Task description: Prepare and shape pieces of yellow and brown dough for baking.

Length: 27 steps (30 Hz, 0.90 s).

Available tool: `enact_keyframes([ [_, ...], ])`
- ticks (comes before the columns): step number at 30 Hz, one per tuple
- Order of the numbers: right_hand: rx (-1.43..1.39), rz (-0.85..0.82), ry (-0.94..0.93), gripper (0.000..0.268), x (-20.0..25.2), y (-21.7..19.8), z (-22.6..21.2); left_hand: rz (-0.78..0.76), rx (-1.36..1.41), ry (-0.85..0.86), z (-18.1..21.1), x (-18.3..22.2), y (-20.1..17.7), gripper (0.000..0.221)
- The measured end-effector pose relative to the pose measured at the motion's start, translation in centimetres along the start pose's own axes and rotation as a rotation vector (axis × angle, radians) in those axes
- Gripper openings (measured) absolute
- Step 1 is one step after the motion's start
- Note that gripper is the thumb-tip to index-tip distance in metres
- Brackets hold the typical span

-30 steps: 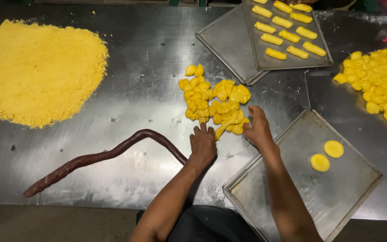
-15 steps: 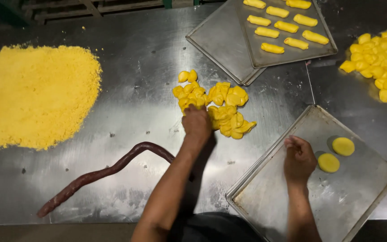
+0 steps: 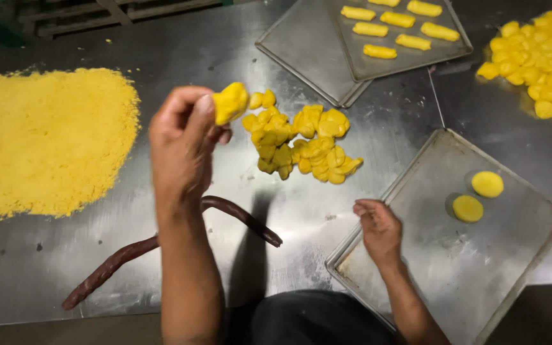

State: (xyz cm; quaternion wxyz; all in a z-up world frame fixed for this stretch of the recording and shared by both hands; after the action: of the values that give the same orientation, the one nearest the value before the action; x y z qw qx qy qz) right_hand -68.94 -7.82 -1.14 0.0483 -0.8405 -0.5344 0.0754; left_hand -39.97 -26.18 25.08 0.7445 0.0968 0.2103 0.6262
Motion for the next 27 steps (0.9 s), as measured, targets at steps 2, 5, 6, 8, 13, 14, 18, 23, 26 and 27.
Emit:
enact_keyframes([
  [2,0.061,-0.085,-0.015,0.020,-0.4,2.5,-0.4,0.020,0.012,-0.005,2.6,2.5,-0.1,0.016],
  [5,0.252,-0.337,0.017,0.019,1.7,6.4,-3.0,0.060,0.146,-0.139,0.7,7.7,-4.0,0.022],
  [6,0.366,-0.482,0.020,0.018,2.3,8.0,-4.3,0.043,0.273,-0.225,-0.8,9.2,-5.7,0.027],
  [8,0.411,-0.534,-0.064,0.021,3.6,10.2,-4.2,0.114,0.328,-0.321,-5.6,13.8,-9.6,0.027],
  [13,0.590,-0.431,-0.592,0.040,5.9,13.9,-5.5,0.231,0.535,-0.534,-9.5,22.3,-12.1,0.025],
  [14,0.592,-0.406,-0.636,0.040,6.2,14.3,-5.7,0.247,0.570,-0.552,-9.7,23.4,-12.7,0.023],
  [18,0.480,-0.363,-0.539,0.028,6.6,15.4,-4.8,0.294,0.485,-0.625,-7.6,23.7,-13.5,0.034],
  [23,0.452,-0.263,-0.354,0.027,7.5,16.5,-5.8,0.263,0.184,-0.666,-7.4,23.7,-16.6,0.043],
  [26,0.480,-0.207,-0.433,0.024,8.1,17.4,-5.2,0.227,0.157,-0.704,-7.5,23.4,-18.1,0.040],
  [27,0.503,-0.168,-0.461,0.020,8.5,17.5,-5.0,0.213,0.180,-0.728,-7.7,23.3,-18.5,0.038],
])
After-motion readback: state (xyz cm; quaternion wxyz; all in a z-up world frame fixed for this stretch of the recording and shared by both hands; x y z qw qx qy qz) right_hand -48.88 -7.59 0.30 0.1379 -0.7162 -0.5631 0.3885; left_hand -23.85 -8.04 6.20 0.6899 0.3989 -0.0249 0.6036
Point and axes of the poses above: each hand's wrist, its own x-axis away from the middle knuckle, its own y-axis out of the palm, z = x × y, the point moved 2 cm from there along -x, towards the middle knuckle, and after that the axes turned 5 degrees about x, right-handed, at the moved point
